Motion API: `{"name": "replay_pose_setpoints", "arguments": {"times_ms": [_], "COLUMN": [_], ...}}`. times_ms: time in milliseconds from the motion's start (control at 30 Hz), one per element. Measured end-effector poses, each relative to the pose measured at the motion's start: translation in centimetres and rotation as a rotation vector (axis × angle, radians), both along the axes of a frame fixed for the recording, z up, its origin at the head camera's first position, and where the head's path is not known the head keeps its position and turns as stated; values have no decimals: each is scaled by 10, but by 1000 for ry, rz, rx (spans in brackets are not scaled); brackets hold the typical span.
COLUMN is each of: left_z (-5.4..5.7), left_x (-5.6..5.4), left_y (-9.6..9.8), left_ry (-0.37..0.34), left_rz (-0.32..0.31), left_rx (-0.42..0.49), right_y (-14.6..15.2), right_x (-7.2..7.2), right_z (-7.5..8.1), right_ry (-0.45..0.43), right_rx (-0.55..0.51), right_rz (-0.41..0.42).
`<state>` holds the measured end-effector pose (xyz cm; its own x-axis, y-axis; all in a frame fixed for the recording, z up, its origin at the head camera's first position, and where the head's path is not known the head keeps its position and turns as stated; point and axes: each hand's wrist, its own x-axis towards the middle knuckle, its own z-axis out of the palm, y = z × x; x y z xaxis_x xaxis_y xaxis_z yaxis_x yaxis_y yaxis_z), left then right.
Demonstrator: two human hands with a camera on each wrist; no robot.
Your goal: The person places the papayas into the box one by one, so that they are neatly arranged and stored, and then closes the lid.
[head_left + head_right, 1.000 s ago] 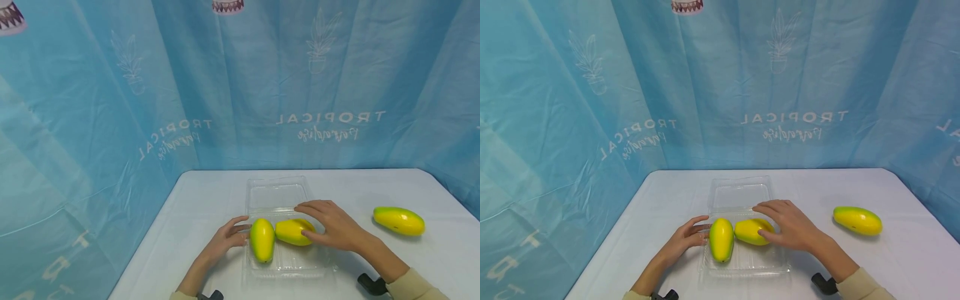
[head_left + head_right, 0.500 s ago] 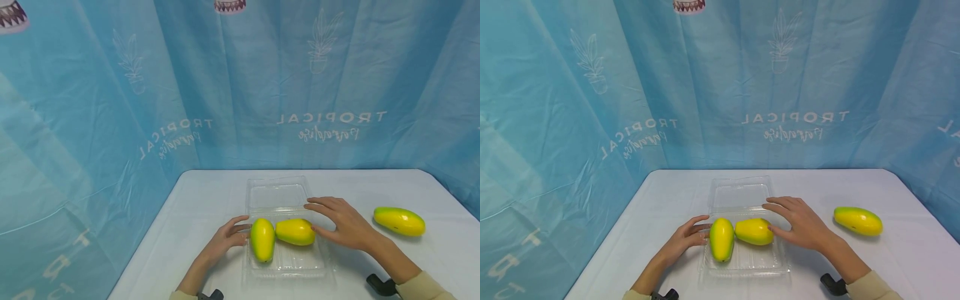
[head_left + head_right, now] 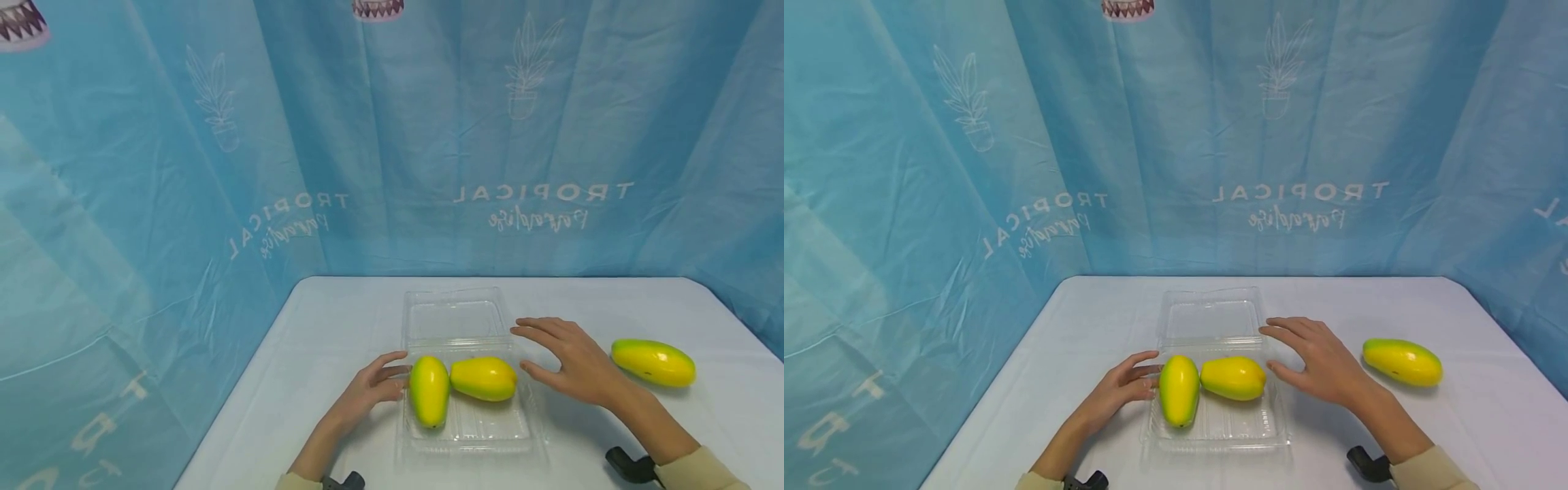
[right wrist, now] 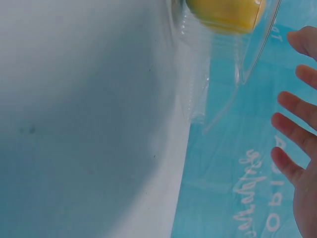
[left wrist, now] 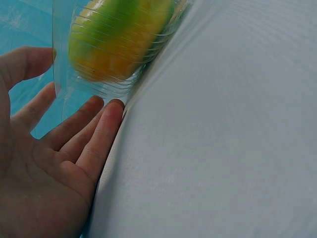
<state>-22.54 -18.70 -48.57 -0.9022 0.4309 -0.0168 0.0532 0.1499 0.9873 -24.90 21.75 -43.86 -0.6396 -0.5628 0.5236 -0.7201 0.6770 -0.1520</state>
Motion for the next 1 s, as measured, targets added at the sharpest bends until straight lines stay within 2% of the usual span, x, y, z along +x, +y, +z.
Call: {"name": "replay_pose_setpoints", "arguments": {"times_ms": [300, 600, 1000], "left_z": [-2, 2, 1], "left_x": [0, 2, 0], "left_y": [-1, -1, -1], "left_ry": [-4, 3, -6], "left_rz": [-8, -3, -10], "left_rx": [12, 0, 8], "right_y": [13, 30, 46], "right_x": [-2, -1, 1], "right_z": [-7, -5, -8], "right_ry": [27, 44, 48], "right_rx": [9, 6, -4], "right_rz": [-19, -59, -92]}}
